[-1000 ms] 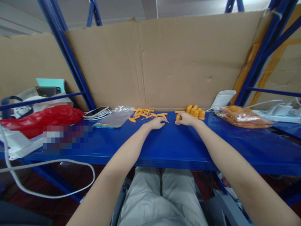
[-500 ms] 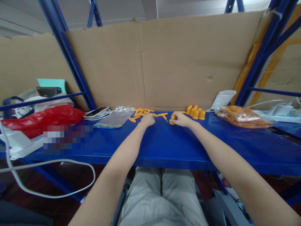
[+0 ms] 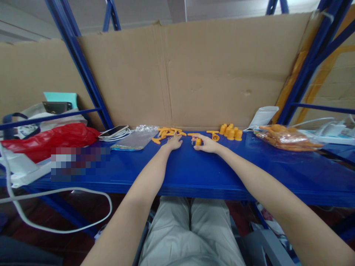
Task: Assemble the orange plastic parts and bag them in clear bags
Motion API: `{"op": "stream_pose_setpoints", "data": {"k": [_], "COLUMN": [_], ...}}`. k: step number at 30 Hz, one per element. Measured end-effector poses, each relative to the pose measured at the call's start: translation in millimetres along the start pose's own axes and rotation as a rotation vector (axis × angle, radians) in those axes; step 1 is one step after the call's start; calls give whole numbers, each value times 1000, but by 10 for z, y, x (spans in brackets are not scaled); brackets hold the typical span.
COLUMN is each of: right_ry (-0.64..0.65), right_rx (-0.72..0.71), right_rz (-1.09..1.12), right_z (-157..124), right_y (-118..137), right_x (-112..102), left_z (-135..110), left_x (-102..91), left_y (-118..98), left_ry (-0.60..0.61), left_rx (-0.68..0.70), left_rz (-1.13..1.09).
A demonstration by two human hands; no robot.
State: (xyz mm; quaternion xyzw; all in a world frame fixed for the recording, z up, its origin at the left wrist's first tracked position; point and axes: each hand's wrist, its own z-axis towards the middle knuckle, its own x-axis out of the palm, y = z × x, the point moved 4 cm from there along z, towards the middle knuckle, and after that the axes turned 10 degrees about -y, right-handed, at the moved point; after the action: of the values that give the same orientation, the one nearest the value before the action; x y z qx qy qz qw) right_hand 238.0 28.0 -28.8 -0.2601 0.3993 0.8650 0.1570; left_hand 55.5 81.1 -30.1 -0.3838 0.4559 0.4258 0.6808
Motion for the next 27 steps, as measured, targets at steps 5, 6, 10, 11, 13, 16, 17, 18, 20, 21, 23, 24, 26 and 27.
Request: {"op": "stream_pose_setpoints", "data": {"k": [5, 6, 10, 11, 13, 16, 17, 18, 20, 21, 23, 24, 26, 27], "right_ry": [21, 23, -3, -12, -26, -40, -41, -40, -36, -40, -57, -61, -46, -34], "right_rx": [73, 89, 84, 71, 56, 69, 86, 109, 169, 197, 228, 229, 200, 178], "right_rz": [87, 85, -6, -37, -97, -208, -246, -281, -341, -368, -414, -425, -395, -355], "right_z": [0, 1, 11, 13, 15, 14, 13, 12, 8, 6, 3, 2, 0, -1], "right_y": [23, 29, 56, 65, 83, 108, 113, 113, 101, 91, 72, 64, 56, 56], "right_x": [60, 64, 36, 23, -2, -48, -67, -87, -133, -159, -209, -227, -236, -231], "left_z": [37, 41, 34, 29, 12, -27, -39, -49, -62, -64, -63, -60, -55, -54], "left_x": [31, 40, 71, 69, 52, 13, 1, -10, -22, -23, -20, -19, -18, -19], "left_y": [-62, -108, -314, -353, -410, -455, -460, -462, -457, -452, -441, -437, -433, -435], "left_ry": [-33, -29, 21, 24, 15, -3, -8, -12, -17, -17, -13, -13, -15, -17], "left_rx": [116, 167, 352, 375, 409, 431, 425, 413, 381, 365, 341, 335, 336, 343], "left_rz": [-41, -54, -100, -107, -119, -124, -120, -114, -96, -87, -72, -69, -71, -76]}}
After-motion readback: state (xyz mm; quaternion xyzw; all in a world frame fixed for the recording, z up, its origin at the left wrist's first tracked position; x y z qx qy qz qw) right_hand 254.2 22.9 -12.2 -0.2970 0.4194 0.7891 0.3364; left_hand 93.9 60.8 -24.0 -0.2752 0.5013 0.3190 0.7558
